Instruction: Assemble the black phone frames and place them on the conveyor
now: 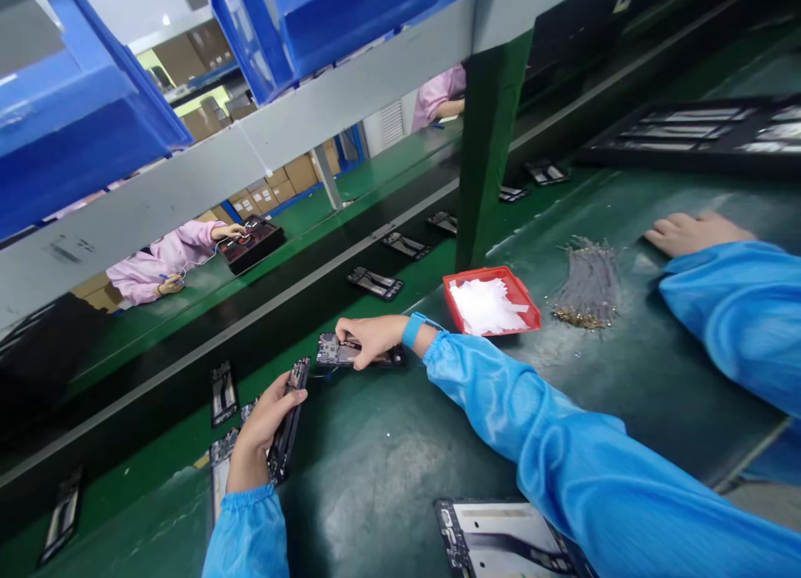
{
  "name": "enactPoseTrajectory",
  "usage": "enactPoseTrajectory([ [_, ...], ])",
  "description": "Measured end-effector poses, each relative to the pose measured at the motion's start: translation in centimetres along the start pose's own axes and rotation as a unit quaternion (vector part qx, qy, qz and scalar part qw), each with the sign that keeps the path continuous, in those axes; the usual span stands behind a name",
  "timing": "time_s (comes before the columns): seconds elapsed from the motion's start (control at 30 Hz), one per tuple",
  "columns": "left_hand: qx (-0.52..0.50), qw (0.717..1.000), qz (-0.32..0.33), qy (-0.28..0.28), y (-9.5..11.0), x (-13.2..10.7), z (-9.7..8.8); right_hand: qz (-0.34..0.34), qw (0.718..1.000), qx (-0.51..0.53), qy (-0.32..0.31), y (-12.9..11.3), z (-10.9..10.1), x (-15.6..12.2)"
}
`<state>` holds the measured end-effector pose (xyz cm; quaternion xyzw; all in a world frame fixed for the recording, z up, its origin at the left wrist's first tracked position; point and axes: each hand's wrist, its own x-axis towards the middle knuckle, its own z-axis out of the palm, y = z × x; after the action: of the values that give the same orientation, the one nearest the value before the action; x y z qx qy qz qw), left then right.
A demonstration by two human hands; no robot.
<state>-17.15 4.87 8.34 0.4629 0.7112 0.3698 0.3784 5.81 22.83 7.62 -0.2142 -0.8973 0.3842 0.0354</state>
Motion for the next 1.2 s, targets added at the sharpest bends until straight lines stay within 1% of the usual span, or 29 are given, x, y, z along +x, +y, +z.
enactPoseTrajectory([
  [0.07, 0.031, 0.999, -0.002, -0.017, 0.0, -0.1, 0.3, -0.006, 1.0, -0.006, -0.004, -0.6, -0.5, -0.3],
  [0.13, 0.034, 0.999, -0.015, -0.01, -0.1, 0.0, 0.7, -0.008, 1.0, -0.017, 0.003, -1.0, -1.1, -0.7],
  [0.23, -0.058, 0.997, -0.046, -0.013, -0.3, 0.4, 1.3, -0.005, 1.0, 0.001, 0.015, -0.8, -1.9, -1.6],
  [0.27, -0.093, 0.994, -0.055, -0.014, -0.4, 0.5, 1.5, -0.014, 0.999, 0.022, 0.021, -0.7, -2.0, -1.9],
  [0.33, -0.135, 0.989, -0.065, -0.007, -0.5, 0.7, 2.0, -0.06, 0.992, 0.106, 0.044, -0.5, -2.0, -2.4],
  [0.37, -0.146, 0.987, -0.062, -0.003, -0.5, 0.6, 2.3, -0.092, 0.98, 0.166, 0.056, -0.6, -1.8, -2.6],
  [0.43, -0.183, 0.982, -0.049, -0.002, -0.2, 0.4, 3.2, -0.145, 0.942, 0.295, 0.073, -1.1, -1.3, -2.9],
  [0.5, -0.233, 0.972, -0.031, -0.018, 0.4, -0.1, 4.1, -0.164, 0.902, 0.391, 0.082, -1.9, -0.7, -3.2],
  [0.57, -0.284, 0.958, -0.014, -0.041, 1.1, -0.7, 4.9, -0.165, 0.881, 0.434, 0.09, -2.7, -0.5, -3.5],
  [0.67, -0.328, 0.943, 0.013, -0.062, 1.8, -1.4, 5.4, -0.168, 0.875, 0.447, 0.085, -3.0, -0.6, -4.1],
  [0.73, -0.342, 0.937, 0.04, -0.058, 1.9, -1.5, 5.5, -0.184, 0.875, 0.44, 0.084, -2.6, -0.9, -4.5],
  [0.8, -0.35, 0.932, 0.087, -0.027, 1.7, -1.5, 5.5, -0.209, 0.869, 0.438, 0.097, -2.0, -1.1, -5.0],
  [0.87, -0.35, 0.926, 0.141, 0.016, 1.4, -1.4, 5.4, -0.233, 0.858, 0.442, 0.117, -1.6, -1.4, -5.6],
  [0.93, -0.347, 0.919, 0.182, 0.047, 1.4, -1.4, 5.2, -0.246, 0.855, 0.438, 0.131, -1.3, -1.6, -6.1],
  [1.1, -0.359, 0.903, 0.228, 0.063, 2.2, -2.1, 4.7, -0.252, 0.875, 0.383, 0.16, -1.5, -2.0, -6.9],
  [1.2, -0.367, 0.9, 0.224, 0.067, 2.8, -2.7, 4.6, -0.253, 0.882, 0.359, 0.168, -1.6, -2.0, -6.8],
])
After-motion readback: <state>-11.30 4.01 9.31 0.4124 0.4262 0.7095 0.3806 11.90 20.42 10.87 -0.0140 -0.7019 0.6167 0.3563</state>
